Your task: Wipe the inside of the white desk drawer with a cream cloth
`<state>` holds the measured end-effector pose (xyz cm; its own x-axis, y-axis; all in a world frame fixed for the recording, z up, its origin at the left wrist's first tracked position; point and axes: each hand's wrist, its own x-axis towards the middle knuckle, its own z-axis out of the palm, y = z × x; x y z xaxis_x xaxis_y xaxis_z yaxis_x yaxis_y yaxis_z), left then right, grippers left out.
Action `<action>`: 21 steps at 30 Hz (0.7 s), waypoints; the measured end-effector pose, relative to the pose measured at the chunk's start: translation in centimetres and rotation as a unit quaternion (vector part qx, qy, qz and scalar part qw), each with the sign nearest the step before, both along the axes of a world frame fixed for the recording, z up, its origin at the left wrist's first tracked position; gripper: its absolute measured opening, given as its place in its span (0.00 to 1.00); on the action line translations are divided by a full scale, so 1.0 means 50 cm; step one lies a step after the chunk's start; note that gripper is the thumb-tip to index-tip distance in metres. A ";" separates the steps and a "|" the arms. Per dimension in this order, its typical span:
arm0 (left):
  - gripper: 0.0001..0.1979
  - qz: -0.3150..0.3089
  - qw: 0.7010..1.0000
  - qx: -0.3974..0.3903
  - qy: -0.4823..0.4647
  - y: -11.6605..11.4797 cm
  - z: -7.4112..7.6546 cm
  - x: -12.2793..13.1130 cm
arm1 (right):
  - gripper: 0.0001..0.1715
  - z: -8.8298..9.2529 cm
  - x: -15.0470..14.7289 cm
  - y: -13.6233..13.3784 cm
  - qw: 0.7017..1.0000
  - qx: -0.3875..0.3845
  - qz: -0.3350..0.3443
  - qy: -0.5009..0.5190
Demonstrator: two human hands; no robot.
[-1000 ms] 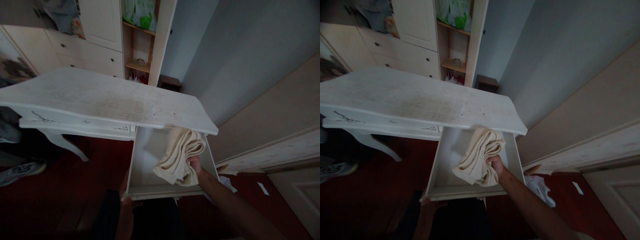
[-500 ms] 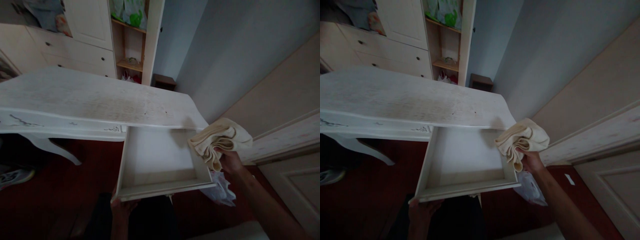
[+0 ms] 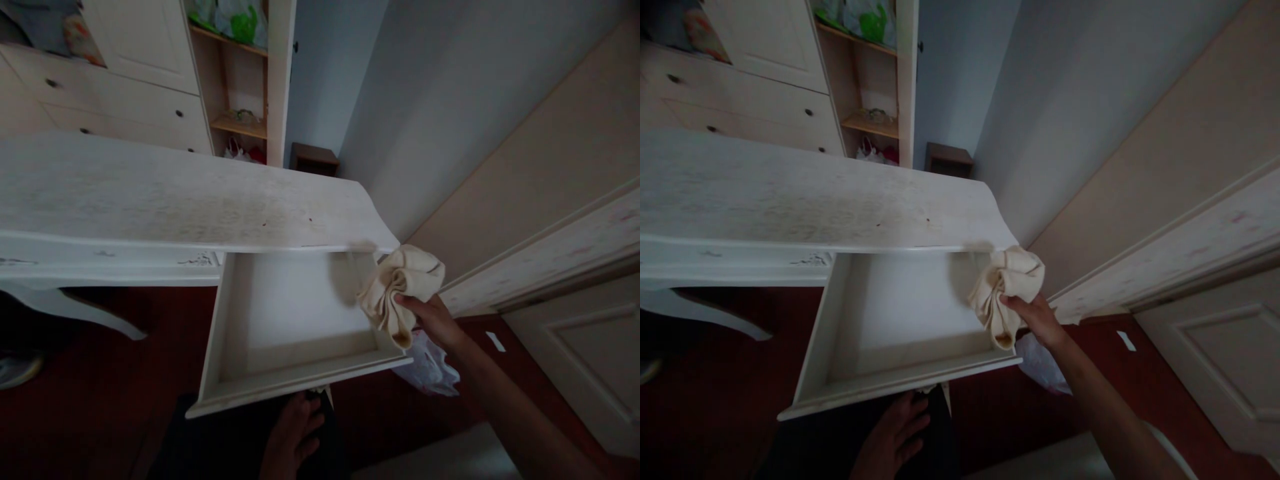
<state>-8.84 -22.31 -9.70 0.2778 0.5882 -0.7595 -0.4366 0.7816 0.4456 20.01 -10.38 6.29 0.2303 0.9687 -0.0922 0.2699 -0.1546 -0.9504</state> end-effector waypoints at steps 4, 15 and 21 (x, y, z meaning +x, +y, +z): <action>0.39 -0.014 0.996 0.045 0.071 0.004 0.005 0.053 | 0.23 0.003 -0.016 0.030 0.971 -0.057 0.183 -0.146; 0.29 -0.025 0.997 0.041 0.065 0.050 0.012 0.077 | 0.20 -0.116 -0.112 0.062 0.803 -0.204 0.285 -0.483; 0.27 -0.018 0.998 0.044 0.042 0.057 0.019 0.086 | 0.24 -0.142 -0.104 0.052 0.828 -0.212 0.252 -0.454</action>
<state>-4.55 -19.47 -8.73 0.2374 0.6446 -0.7267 -0.3663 0.7523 0.5476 14.82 -7.76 -0.82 -0.0328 0.8877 -0.4593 0.9752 -0.0722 -0.2092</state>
